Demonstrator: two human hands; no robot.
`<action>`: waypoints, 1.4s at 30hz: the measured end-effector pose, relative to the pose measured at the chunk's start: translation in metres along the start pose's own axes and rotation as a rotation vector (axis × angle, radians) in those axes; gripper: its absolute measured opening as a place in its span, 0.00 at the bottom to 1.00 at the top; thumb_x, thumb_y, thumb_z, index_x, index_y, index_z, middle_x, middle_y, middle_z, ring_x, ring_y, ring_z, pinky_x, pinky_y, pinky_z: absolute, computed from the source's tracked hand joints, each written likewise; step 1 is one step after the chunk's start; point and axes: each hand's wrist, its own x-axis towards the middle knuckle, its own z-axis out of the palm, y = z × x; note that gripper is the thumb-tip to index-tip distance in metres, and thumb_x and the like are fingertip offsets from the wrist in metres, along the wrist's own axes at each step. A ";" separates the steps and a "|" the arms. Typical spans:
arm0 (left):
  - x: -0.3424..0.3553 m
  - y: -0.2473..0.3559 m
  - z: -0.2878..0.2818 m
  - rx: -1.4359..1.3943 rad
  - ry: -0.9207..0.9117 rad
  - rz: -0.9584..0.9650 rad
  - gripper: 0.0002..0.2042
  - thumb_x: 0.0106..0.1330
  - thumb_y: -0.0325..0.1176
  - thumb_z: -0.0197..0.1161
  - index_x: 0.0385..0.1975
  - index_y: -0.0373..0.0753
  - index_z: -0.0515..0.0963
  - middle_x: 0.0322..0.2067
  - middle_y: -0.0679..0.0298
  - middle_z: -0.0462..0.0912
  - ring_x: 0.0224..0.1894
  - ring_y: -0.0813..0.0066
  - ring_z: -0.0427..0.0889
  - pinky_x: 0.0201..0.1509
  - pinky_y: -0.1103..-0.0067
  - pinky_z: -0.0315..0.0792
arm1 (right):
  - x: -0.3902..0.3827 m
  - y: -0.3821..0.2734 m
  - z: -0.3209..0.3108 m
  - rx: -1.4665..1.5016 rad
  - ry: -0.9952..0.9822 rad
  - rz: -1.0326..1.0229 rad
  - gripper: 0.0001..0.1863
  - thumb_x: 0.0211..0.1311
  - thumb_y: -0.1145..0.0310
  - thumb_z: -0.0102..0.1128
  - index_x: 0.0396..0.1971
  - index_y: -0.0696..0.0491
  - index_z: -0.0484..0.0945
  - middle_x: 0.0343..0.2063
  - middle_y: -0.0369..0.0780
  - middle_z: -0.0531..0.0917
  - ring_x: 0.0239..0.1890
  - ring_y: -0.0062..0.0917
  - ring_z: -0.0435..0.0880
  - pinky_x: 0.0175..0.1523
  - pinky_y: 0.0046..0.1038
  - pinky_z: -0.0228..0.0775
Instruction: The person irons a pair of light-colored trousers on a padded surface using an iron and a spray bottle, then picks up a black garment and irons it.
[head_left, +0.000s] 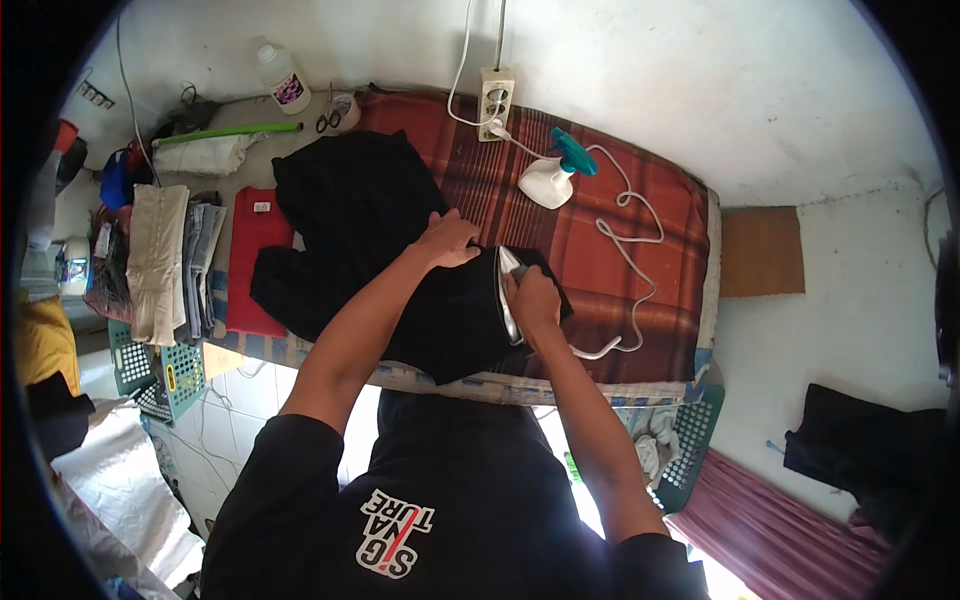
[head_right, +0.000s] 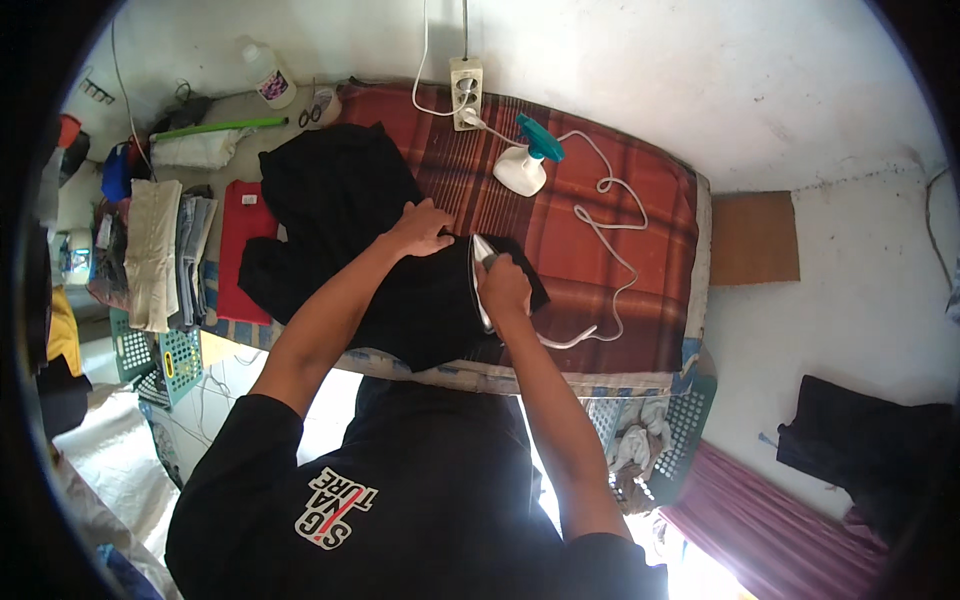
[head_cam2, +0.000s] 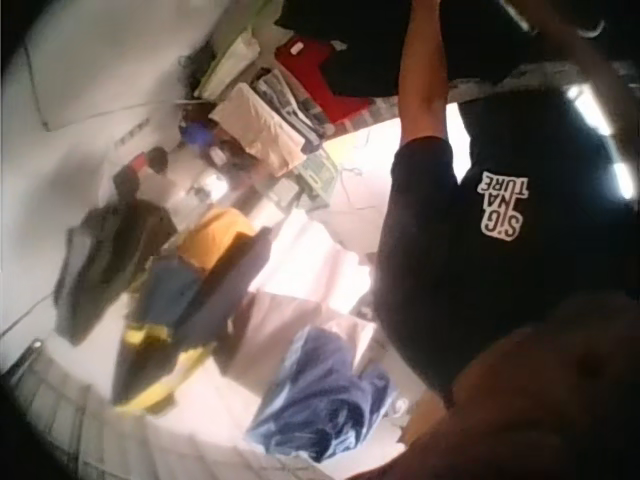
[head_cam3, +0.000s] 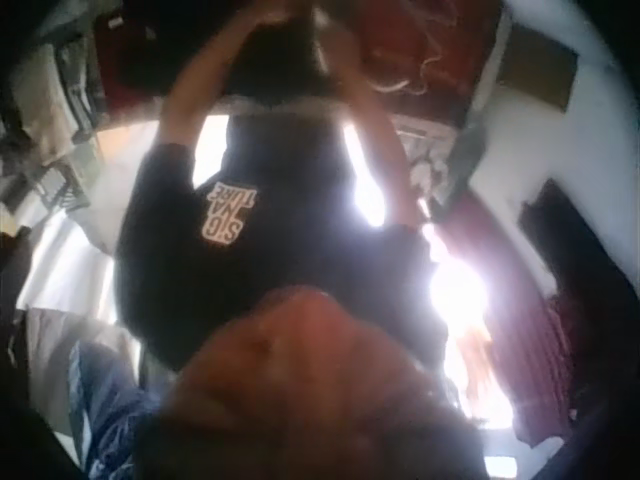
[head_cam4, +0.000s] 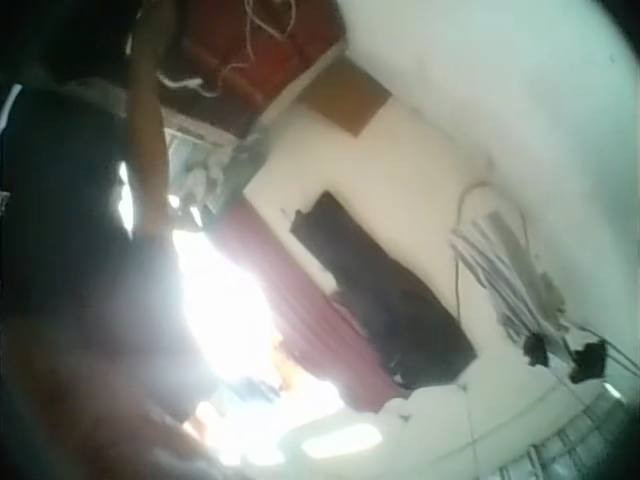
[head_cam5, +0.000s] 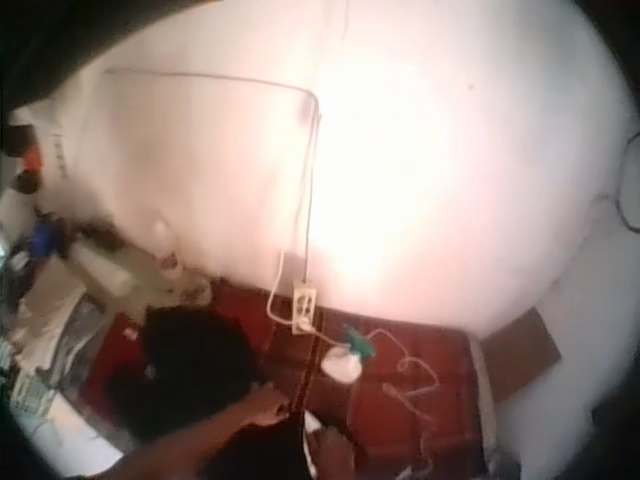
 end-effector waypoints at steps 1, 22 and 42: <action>0.000 0.002 0.000 -0.014 0.001 -0.006 0.15 0.71 0.44 0.70 0.50 0.42 0.88 0.44 0.61 0.88 0.57 0.56 0.76 0.61 0.55 0.64 | -0.016 0.003 0.006 -0.026 -0.019 0.017 0.24 0.72 0.51 0.68 0.40 0.62 0.79 0.34 0.60 0.88 0.41 0.58 0.90 0.48 0.54 0.84; 0.005 0.001 -0.009 -0.035 -0.047 -0.051 0.15 0.69 0.45 0.71 0.46 0.41 0.88 0.46 0.58 0.90 0.60 0.55 0.78 0.61 0.52 0.67 | 0.017 0.036 -0.038 -0.174 -0.077 0.108 0.26 0.73 0.45 0.65 0.44 0.56 0.78 0.36 0.55 0.90 0.44 0.56 0.91 0.50 0.56 0.81; 0.013 0.004 -0.015 -0.012 -0.110 -0.041 0.14 0.70 0.43 0.71 0.45 0.40 0.87 0.47 0.56 0.90 0.61 0.54 0.78 0.61 0.52 0.67 | 0.029 -0.004 -0.015 -0.054 0.020 0.069 0.23 0.67 0.51 0.72 0.41 0.58 0.79 0.33 0.58 0.88 0.40 0.59 0.90 0.47 0.55 0.82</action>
